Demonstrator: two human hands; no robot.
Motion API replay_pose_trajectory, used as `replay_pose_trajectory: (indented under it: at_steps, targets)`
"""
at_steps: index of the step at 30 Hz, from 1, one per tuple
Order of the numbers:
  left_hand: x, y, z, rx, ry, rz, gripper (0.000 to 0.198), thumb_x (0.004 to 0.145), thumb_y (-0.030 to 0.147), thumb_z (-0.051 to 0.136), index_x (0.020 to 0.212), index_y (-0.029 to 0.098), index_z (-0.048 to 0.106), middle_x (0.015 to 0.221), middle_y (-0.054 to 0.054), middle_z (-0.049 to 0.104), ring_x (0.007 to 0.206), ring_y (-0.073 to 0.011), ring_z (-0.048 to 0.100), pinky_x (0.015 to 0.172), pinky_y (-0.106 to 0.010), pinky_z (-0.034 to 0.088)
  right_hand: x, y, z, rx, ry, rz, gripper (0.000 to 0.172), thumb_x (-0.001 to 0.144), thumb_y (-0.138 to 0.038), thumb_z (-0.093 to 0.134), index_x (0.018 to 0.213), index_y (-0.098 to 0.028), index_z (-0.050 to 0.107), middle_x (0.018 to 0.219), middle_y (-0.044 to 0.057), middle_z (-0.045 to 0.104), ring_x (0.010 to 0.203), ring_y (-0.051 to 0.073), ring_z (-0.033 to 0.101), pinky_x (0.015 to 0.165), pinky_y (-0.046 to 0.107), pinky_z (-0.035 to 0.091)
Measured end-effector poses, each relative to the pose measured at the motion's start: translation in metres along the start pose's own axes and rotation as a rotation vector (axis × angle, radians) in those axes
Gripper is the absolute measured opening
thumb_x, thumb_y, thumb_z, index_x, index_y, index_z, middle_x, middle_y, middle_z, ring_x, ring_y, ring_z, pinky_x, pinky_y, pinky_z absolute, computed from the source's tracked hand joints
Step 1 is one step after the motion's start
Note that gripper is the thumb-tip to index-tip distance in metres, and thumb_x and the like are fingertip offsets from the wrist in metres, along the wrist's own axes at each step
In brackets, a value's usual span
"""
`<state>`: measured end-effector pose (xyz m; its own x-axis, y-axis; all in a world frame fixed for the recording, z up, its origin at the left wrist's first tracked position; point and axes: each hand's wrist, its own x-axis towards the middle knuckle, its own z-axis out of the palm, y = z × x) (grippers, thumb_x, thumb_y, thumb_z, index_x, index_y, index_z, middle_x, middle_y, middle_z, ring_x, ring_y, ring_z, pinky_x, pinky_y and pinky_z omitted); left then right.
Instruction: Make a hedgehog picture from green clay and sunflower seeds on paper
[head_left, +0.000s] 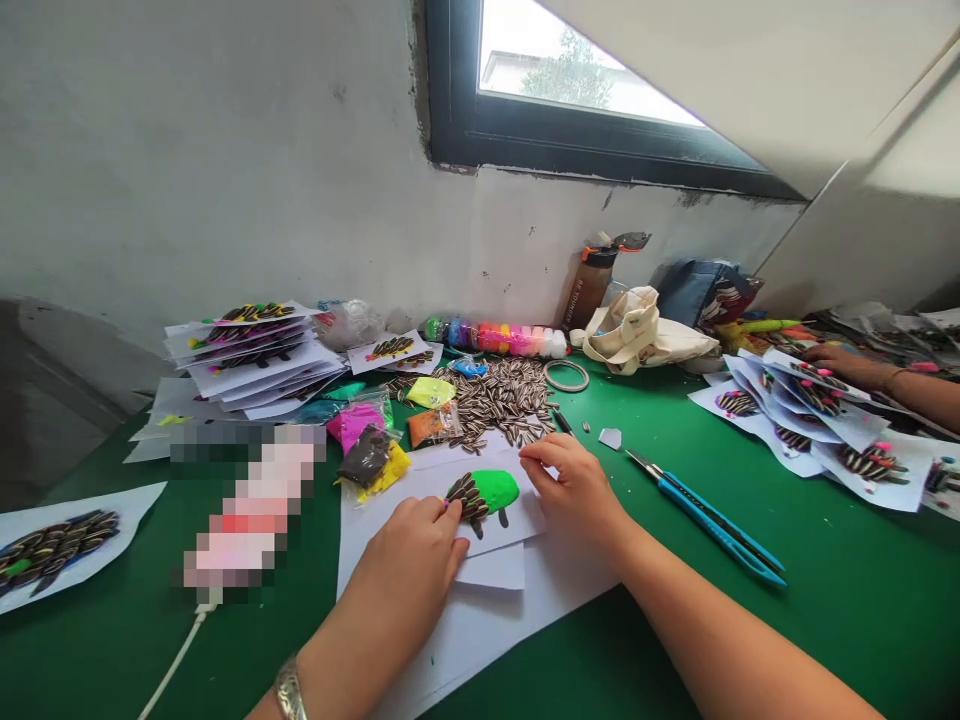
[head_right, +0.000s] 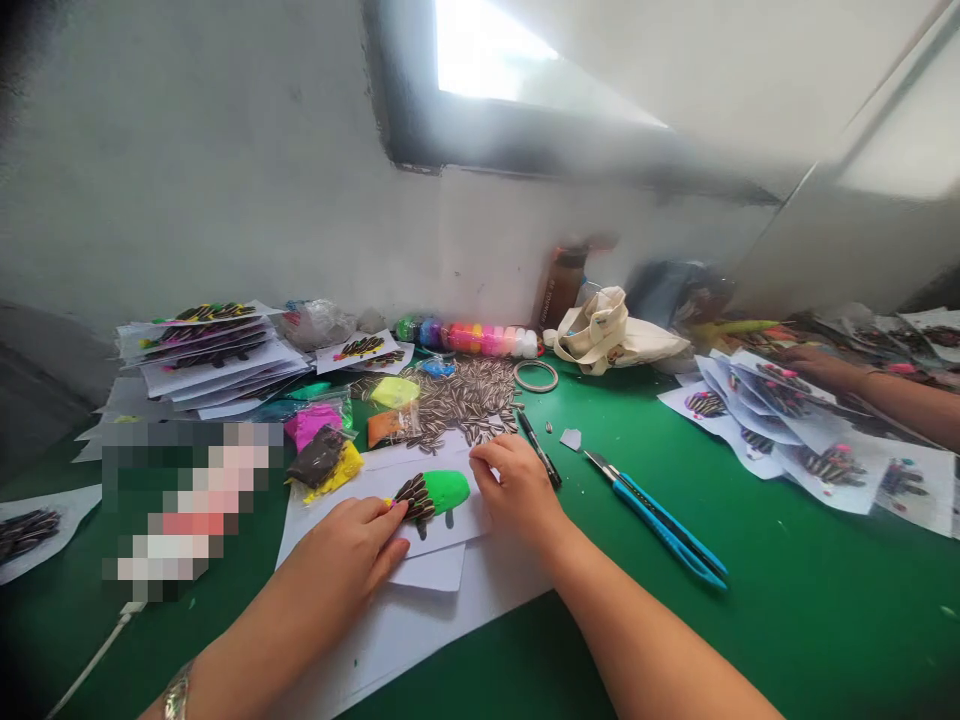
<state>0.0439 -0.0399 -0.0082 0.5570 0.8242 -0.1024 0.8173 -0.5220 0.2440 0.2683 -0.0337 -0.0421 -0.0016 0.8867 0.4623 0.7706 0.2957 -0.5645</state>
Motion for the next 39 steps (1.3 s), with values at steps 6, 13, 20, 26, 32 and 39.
replay_pose_trajectory:
  at_steps: [6,13,20,26,32,39]
  targets:
    - [-0.003,-0.004,-0.002,-0.056,0.020,0.024,0.029,0.093,0.025,0.046,0.112,0.016,0.066,0.105,-0.012,0.067,0.101,-0.0271,0.059,0.087,-0.039,0.047,0.005,0.011,-0.001,-0.184,-0.099,0.060,0.018,0.086,-0.015,0.055,0.088,-0.020,0.072,0.083,0.004,0.068,0.084,0.018,0.059,0.076,0.028,0.044]
    - [-0.005,-0.003,-0.007,-0.099,-0.012,0.039,0.023,0.092,0.024,0.047,0.098,0.016,0.068,0.101,-0.010,0.068,0.100,-0.0279,0.059,0.089,-0.042,0.046,0.036,0.013,0.007,-0.367,-0.206,0.020,0.025,0.087,-0.012,0.052,0.091,-0.022,0.075,0.086,0.006,0.069,0.086,0.019,0.059,0.076,0.027,0.041]
    - [-0.013,0.002,-0.011,-0.112,-0.016,0.014,0.019,0.090,0.025,0.051,0.091,0.016,0.067,0.097,-0.008,0.067,0.095,-0.0256,0.059,0.086,-0.039,0.048,0.052,0.014,0.021,-0.429,-0.316,-0.031,0.025,0.084,-0.013,0.053,0.094,-0.020,0.075,0.088,0.008,0.069,0.082,0.020,0.060,0.071,0.028,0.038]
    - [-0.015,0.003,-0.010,-0.124,-0.010,0.010,0.017,0.091,0.026,0.053,0.092,0.016,0.066,0.098,-0.009,0.066,0.096,-0.0265,0.058,0.085,-0.041,0.048,0.051,0.014,0.020,-0.441,-0.369,-0.037,0.021,0.085,-0.012,0.052,0.092,-0.018,0.071,0.088,0.008,0.068,0.083,0.020,0.059,0.070,0.027,0.035]
    - [-0.013,0.001,-0.009,-0.121,-0.023,0.023,0.018,0.091,0.027,0.051,0.091,0.016,0.065,0.099,-0.008,0.065,0.095,-0.0265,0.057,0.084,-0.041,0.048,0.044,0.005,0.020,-0.645,-0.377,-0.184,0.017,0.090,-0.013,0.050,0.092,-0.019,0.066,0.089,0.006,0.066,0.086,0.021,0.055,0.073,0.031,0.029]
    - [-0.011,0.001,-0.012,-0.140,-0.042,0.008,0.016,0.091,0.025,0.051,0.091,0.016,0.064,0.099,-0.008,0.065,0.096,-0.0263,0.057,0.086,-0.042,0.048,0.043,-0.003,0.018,-0.698,-0.405,-0.208,0.017,0.091,-0.015,0.053,0.101,-0.023,0.064,0.091,0.006,0.065,0.090,0.022,0.053,0.074,0.032,0.026]
